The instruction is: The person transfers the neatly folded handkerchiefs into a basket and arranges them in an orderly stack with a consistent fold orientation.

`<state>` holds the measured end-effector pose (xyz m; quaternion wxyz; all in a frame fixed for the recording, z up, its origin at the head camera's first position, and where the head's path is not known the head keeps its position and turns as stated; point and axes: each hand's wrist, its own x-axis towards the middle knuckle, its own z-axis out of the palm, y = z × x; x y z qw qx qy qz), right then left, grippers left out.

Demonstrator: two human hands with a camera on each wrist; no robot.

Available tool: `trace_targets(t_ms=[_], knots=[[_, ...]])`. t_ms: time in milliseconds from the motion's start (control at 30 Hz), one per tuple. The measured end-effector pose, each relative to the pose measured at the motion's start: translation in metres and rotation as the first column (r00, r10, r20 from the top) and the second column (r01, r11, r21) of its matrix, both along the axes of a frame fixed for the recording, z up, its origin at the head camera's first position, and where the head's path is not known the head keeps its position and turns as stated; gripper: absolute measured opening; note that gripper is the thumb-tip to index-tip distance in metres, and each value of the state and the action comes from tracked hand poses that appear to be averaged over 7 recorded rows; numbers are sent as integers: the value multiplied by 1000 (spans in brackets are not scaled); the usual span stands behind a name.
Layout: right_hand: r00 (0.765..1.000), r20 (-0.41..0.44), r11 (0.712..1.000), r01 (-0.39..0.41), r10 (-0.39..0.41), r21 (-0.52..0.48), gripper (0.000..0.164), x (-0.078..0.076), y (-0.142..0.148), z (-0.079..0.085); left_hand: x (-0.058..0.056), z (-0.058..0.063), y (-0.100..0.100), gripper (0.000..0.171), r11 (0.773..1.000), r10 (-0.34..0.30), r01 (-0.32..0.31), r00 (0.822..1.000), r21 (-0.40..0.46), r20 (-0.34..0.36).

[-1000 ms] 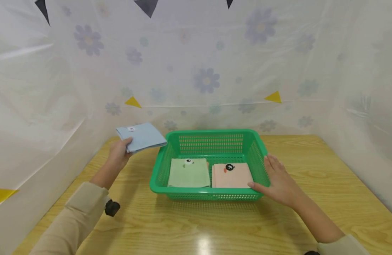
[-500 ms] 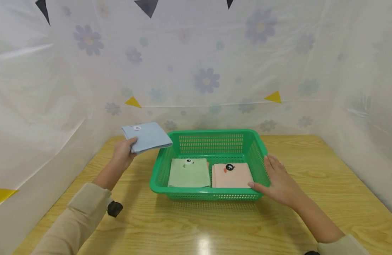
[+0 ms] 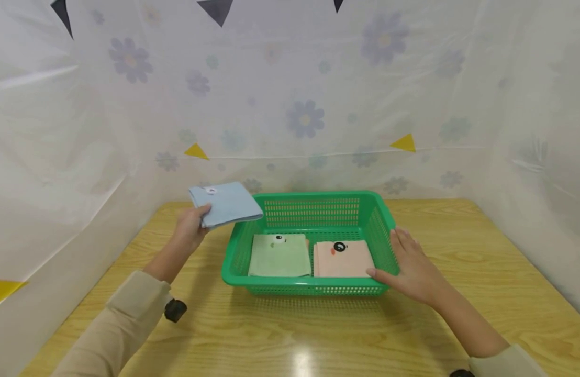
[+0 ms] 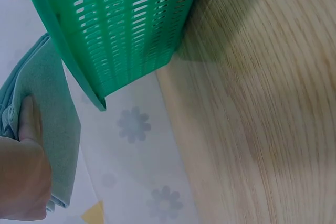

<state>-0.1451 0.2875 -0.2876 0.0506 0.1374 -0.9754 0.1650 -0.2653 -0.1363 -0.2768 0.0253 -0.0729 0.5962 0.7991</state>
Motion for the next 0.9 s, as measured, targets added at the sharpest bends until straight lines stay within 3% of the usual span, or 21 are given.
trace_targets(t_ms=[433,900], knots=[[1000,-5,1000,-1,1,24,95,0,-1,1,1,-4,15,42,1000,-12,12,1000,10,4],[1000,-25,995,-3,6,101,94,-1,0,1,8,-5,36,42,997,-70,70,997,-22,10]])
